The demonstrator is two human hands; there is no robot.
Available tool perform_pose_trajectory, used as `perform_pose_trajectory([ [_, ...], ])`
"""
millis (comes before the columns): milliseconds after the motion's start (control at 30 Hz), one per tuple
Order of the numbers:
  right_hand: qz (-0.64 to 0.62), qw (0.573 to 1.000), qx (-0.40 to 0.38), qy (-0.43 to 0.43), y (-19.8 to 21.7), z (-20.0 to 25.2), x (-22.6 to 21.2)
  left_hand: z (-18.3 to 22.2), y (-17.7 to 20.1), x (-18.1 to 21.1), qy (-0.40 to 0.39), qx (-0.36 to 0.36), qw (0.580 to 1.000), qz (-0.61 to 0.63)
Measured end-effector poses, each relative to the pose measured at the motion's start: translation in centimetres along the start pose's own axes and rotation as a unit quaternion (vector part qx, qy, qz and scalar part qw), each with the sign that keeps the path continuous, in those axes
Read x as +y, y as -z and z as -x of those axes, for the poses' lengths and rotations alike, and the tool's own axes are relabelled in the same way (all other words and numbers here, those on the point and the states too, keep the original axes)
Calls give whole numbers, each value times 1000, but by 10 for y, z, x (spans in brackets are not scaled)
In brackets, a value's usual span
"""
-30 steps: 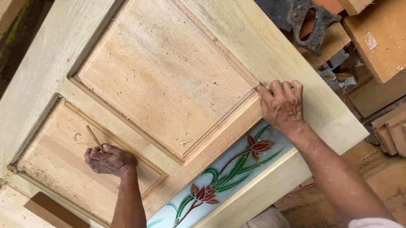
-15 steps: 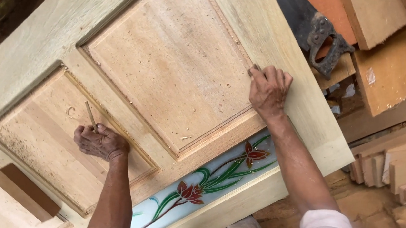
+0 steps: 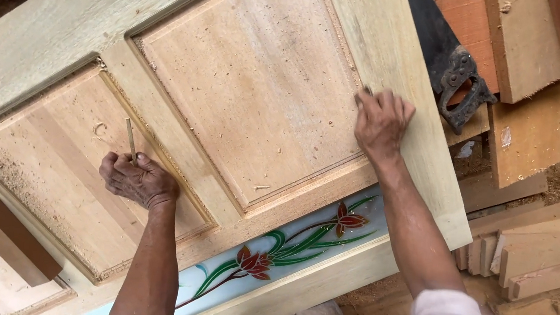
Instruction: Tapping decorative trim into place with a hammer and then sanding the wooden door panels to smooth the surface.
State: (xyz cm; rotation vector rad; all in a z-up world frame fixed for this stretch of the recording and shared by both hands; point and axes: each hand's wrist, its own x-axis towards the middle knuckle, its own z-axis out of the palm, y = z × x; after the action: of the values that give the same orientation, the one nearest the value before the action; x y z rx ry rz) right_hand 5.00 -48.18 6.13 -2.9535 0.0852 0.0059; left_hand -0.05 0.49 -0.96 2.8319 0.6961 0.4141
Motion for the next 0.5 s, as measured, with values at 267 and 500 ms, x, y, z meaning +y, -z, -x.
perform_pose_trajectory([
  [267,18,998,26,51,3,20,14,4,1,-3,-11,4,1000,13],
  [500,12,1000,6,7,5,14,4,1,-2,0,-15,8,1000,3],
])
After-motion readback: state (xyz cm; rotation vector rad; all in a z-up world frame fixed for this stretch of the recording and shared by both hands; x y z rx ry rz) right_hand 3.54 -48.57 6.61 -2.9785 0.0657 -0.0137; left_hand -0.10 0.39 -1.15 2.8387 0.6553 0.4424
